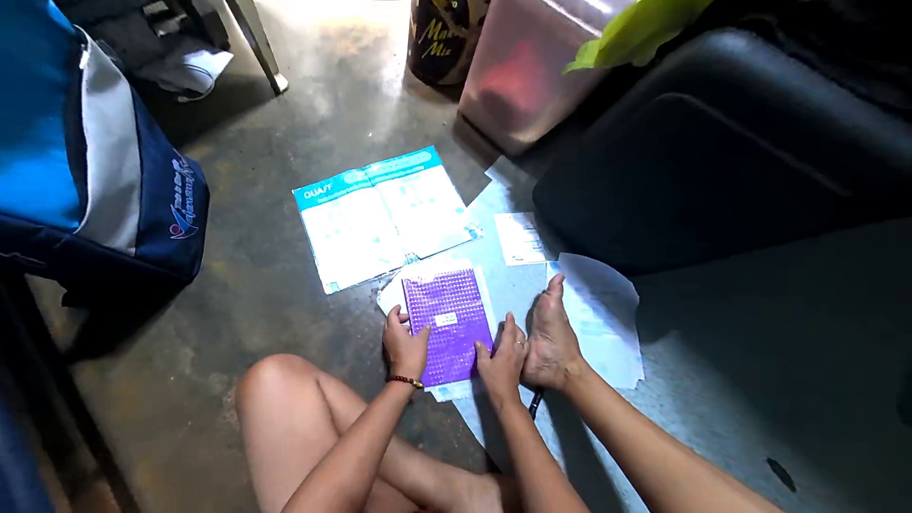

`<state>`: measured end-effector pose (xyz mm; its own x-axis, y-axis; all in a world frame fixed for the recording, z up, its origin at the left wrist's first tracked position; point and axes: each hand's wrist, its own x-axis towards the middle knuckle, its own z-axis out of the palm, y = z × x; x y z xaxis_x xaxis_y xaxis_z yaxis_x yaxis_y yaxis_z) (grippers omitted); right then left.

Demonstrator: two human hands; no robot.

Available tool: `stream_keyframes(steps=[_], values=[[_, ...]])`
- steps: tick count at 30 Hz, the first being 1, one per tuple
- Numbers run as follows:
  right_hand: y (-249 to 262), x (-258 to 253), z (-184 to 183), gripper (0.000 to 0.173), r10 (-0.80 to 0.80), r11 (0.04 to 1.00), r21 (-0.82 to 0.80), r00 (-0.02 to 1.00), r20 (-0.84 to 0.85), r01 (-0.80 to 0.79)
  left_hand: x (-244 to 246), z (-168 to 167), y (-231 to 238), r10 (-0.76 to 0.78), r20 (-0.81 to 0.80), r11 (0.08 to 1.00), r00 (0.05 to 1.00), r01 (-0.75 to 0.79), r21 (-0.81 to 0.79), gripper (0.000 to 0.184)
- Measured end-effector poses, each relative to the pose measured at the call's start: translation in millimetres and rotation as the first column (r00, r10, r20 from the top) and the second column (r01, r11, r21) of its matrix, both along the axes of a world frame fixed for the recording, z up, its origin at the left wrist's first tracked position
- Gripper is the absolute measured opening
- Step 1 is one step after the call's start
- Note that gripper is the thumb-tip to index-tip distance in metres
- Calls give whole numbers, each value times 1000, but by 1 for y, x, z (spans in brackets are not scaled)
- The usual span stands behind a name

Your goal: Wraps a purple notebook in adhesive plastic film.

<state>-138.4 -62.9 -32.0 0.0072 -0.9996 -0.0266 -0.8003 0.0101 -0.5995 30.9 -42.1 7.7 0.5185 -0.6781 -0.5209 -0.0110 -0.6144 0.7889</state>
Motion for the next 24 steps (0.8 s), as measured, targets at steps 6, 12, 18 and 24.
stream_keyframes(steps=[6, 12, 18, 24], values=[[-7, 7, 16, 84, -79, 990, 120, 995, 52, 73, 4, -2, -9, -76, -59, 996, 995, 78, 39, 54], [-15, -2, 27, 84, -81, 985, 163, 981, 177, 52, 16, 17, -16, -188, -58, 982, 980, 186, -33, 27], [-22, 2, 33, 35, -309, 933, 339, 744, 592, 117, 51, 6, -18, -47, -334, 990, 942, 0, -140, 26], [-28, 6, 49, 15, -432, 882, 446, 635, 640, 152, 51, 1, -19, 21, -370, 989, 929, -74, -130, 24]])
